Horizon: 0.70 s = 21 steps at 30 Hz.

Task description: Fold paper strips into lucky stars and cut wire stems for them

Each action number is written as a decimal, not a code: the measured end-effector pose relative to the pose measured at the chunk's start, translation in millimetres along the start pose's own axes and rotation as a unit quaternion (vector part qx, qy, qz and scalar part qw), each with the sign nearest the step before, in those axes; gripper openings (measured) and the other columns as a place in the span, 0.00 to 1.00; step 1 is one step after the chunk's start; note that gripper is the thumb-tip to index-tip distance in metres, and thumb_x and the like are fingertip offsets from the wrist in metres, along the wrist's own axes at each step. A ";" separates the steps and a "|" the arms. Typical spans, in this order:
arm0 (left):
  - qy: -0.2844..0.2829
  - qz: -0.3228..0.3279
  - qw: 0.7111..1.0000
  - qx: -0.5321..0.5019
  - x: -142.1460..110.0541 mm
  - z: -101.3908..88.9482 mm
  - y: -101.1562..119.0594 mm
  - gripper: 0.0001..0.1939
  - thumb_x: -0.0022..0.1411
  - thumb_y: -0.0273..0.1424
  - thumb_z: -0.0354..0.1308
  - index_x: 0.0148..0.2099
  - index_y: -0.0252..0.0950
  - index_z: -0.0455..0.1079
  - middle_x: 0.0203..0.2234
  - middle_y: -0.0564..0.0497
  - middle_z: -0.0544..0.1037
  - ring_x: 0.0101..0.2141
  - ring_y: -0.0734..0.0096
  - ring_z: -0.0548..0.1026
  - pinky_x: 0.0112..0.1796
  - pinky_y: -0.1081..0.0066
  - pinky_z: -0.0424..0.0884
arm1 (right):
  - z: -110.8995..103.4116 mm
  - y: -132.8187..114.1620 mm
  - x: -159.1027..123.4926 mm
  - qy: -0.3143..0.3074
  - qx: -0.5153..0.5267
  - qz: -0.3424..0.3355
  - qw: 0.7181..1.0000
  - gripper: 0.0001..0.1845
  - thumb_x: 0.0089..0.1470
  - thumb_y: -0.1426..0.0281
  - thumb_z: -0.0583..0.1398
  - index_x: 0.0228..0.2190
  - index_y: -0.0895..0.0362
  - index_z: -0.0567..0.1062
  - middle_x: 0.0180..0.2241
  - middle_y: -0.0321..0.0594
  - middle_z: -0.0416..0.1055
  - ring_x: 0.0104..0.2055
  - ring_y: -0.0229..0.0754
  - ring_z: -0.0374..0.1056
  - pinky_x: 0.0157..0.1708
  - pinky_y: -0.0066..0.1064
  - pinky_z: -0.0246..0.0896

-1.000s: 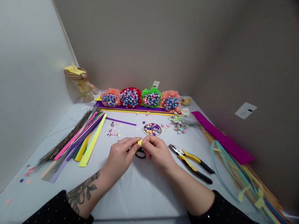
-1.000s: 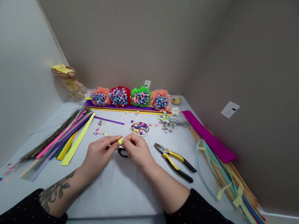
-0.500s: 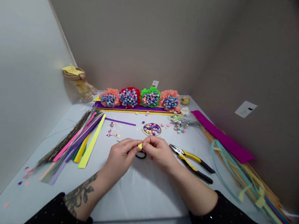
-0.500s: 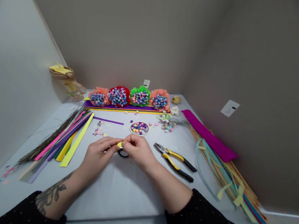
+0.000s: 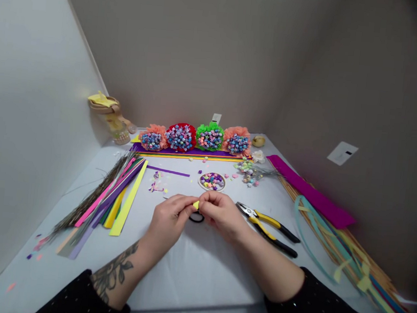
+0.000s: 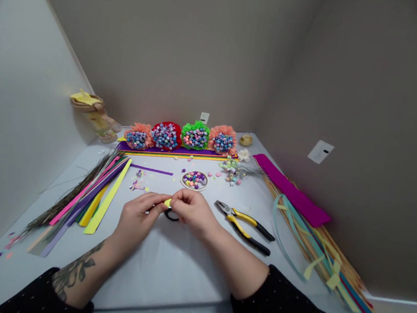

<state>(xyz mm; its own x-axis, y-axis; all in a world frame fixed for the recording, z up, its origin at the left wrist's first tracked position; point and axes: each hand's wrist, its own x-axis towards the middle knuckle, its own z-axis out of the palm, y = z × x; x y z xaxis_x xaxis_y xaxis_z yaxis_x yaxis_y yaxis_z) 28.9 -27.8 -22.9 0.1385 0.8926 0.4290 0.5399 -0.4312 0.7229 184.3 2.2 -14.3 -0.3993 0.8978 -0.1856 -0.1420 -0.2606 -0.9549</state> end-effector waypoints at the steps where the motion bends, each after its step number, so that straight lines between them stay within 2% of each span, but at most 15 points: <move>1: 0.002 0.001 1.000 0.000 -0.1 0.6 -0.8 0.09 0.61 0.28 0.54 0.42 0.39 0.74 0.34 0.50 0.78 0.35 0.71 0.75 0.37 0.72 0.70 | 0.0 0.8 0.4 -0.003 -0.004 0.000 1.000 0.07 0.42 0.68 0.60 0.21 0.58 0.68 0.11 0.24 0.56 0.13 0.27 0.47 0.13 0.22 0.39; 4: 0.009 0.006 1.000 -0.008 1.0 1.1 -1.6 0.09 0.61 0.27 0.54 0.41 0.38 0.74 0.33 0.50 0.79 0.34 0.71 0.75 0.36 0.73 0.71 | -0.4 2.2 1.6 -0.015 0.006 0.010 1.000 0.08 0.41 0.67 0.62 0.22 0.58 0.67 0.11 0.24 0.56 0.12 0.27 0.47 0.12 0.22 0.39; 11: 0.006 -0.034 0.999 -0.042 6.1 -2.0 5.4 0.08 0.59 0.26 0.56 0.39 0.36 0.75 0.31 0.50 0.79 0.31 0.73 0.76 0.33 0.75 0.72 | -3.9 -0.3 2.0 -0.054 0.105 0.054 0.991 0.11 0.38 0.67 0.65 0.21 0.59 0.68 0.12 0.25 0.57 0.13 0.26 0.45 0.12 0.21 0.34; 21: 0.021 -0.015 0.998 -0.056 5.5 0.1 3.3 0.08 0.58 0.26 0.57 0.38 0.36 0.76 0.31 0.50 0.80 0.32 0.72 0.76 0.35 0.74 0.72 | -2.0 0.3 2.1 -0.045 0.070 0.042 0.996 0.12 0.40 0.65 0.64 0.21 0.59 0.68 0.11 0.25 0.56 0.12 0.26 0.45 0.12 0.22 0.35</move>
<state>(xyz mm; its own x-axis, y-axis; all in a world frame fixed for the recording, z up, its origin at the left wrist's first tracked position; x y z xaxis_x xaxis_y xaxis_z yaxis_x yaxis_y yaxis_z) 31.6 -24.3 -18.2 0.0878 0.9000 0.4270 0.4472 -0.4186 0.7904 185.2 4.8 -15.4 -0.4932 0.8372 -0.2364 -0.2264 -0.3859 -0.8943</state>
